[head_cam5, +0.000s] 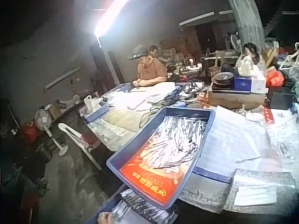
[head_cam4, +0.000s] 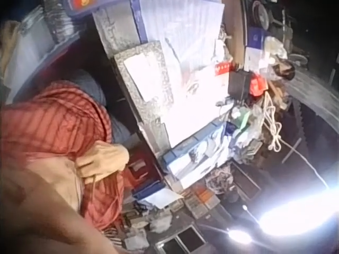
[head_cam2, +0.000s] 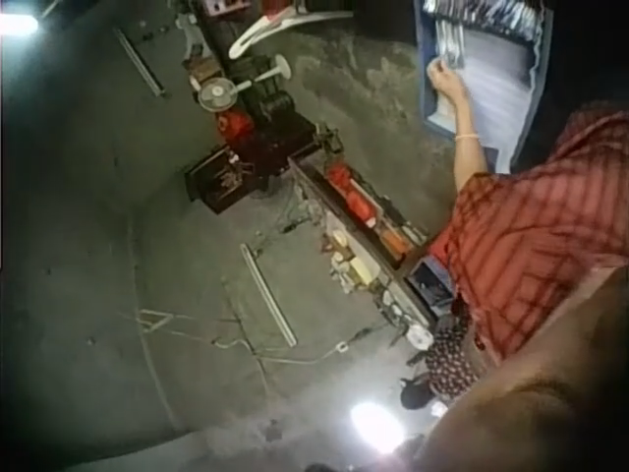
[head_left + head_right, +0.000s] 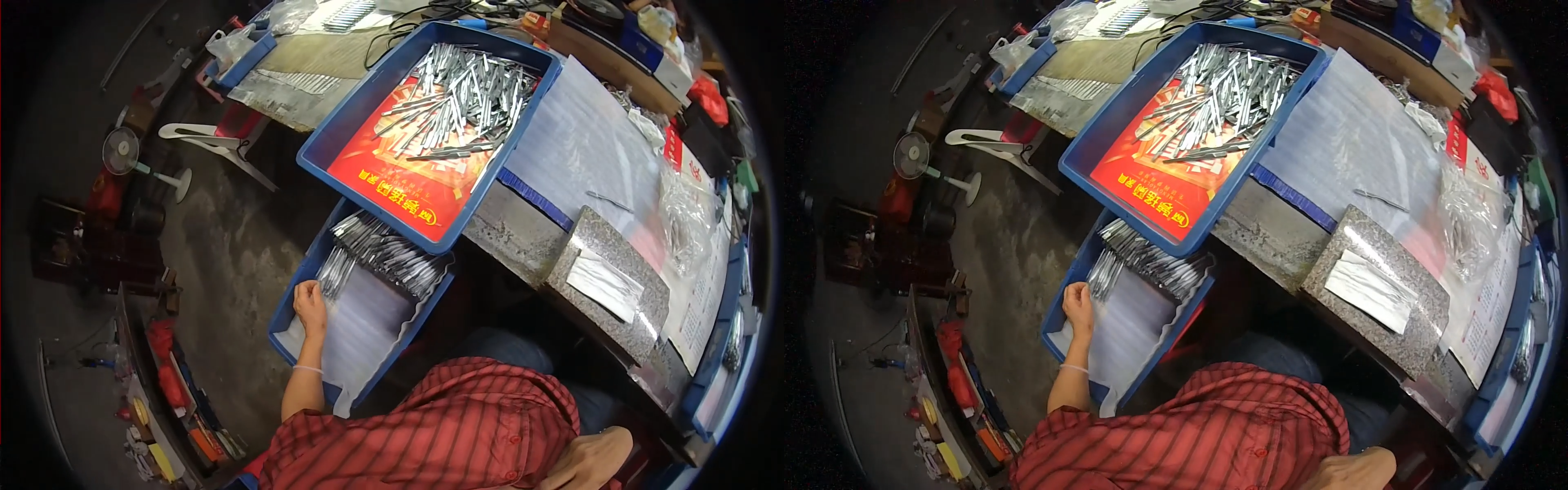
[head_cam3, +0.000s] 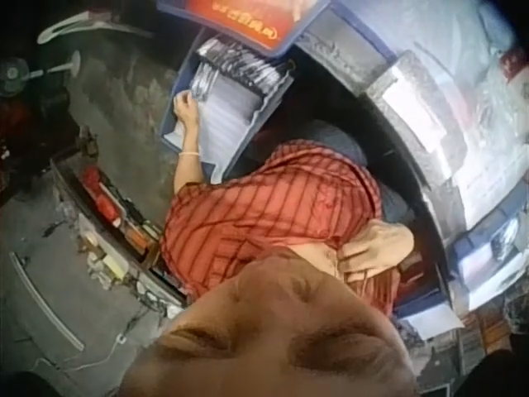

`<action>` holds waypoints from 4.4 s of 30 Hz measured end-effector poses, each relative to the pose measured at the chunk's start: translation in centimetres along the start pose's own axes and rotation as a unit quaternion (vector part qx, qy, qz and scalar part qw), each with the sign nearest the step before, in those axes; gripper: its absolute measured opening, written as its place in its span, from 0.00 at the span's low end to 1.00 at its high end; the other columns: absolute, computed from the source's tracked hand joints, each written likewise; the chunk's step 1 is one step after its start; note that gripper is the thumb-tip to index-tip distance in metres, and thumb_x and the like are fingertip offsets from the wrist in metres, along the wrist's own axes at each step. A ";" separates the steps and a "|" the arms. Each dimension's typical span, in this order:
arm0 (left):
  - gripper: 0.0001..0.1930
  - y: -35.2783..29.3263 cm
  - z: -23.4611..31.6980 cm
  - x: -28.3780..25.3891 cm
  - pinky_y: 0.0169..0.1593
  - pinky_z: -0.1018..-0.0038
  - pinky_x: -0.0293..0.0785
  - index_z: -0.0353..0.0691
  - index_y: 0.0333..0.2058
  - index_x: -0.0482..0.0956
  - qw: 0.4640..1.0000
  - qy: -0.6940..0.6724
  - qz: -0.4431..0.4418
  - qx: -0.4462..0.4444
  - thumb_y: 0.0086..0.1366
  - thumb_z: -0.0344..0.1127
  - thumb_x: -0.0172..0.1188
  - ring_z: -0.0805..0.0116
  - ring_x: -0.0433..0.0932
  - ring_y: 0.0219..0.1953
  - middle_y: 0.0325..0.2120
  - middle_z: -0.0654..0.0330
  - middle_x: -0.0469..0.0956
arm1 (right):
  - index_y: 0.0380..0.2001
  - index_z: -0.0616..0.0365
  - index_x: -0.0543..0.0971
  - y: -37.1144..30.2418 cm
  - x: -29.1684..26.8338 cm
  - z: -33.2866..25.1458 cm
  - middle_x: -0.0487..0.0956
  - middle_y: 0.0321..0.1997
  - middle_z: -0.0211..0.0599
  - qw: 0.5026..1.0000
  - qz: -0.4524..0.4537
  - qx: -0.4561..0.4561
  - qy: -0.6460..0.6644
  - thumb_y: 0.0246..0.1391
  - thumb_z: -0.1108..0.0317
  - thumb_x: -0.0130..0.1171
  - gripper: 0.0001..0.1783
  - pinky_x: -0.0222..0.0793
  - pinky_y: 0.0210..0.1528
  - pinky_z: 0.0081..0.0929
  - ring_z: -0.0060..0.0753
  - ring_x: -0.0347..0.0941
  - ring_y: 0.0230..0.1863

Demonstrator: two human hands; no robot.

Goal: Assembling and inspecting small metal components at a workbench in a workshop.

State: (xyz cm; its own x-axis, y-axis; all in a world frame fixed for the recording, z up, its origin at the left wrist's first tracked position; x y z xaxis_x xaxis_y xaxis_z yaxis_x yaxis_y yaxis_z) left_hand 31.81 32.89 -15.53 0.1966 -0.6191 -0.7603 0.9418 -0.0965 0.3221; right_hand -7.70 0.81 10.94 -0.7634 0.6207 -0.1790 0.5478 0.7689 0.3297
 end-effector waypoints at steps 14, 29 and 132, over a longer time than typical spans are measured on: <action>0.11 -5.9 25.4 0.1 0.44 0.70 0.73 0.35 0.40 0.79 0.872 -0.330 -0.360 0.024 0.58 0.22 0.57 0.61 0.76 0.39 0.37 0.55 0.77 | 0.53 0.59 0.74 -0.7 -1.1 1.6 0.74 0.31 0.38 0.998 -0.026 -0.045 0.025 0.58 0.59 0.61 0.23 0.68 0.23 0.29 0.38 0.75 0.25; 0.33 -22.7 52.5 -5.7 0.44 0.61 0.60 0.32 0.46 0.74 0.018 -0.545 -0.731 0.410 0.63 0.62 0.55 0.51 0.72 0.38 0.36 0.50 0.74 | 0.45 0.57 0.78 -5.6 -0.9 -1.5 0.69 0.27 0.37 0.995 0.101 -0.020 -0.016 0.59 0.60 0.59 0.15 0.65 0.20 0.30 0.38 0.72 0.23; 0.14 -19.6 50.6 10.9 0.38 0.78 0.73 0.30 0.48 0.74 0.469 -0.620 -0.619 -0.113 0.73 0.36 0.49 0.74 0.76 0.31 0.33 0.56 0.77 | 0.44 0.64 0.79 -15.1 -6.9 -0.3 0.72 0.24 0.35 0.605 0.651 0.217 -0.403 0.38 0.83 0.60 0.23 0.66 0.18 0.25 0.30 0.71 0.18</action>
State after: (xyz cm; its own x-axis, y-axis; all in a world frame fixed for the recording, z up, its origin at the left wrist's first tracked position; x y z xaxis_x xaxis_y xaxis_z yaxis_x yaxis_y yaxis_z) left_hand 1.74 -11.43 -1.59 -0.7175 -0.1889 0.6705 0.1576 -0.9816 -0.1079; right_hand -10.76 -15.09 7.44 0.7319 0.4819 -0.4817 0.6770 -0.5943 0.4342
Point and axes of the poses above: each hand's wrist, its own y-axis towards the middle knuckle, its own x-axis out of the palm, z = x × y, the point moved 10 cm from there along y, towards the middle knuckle
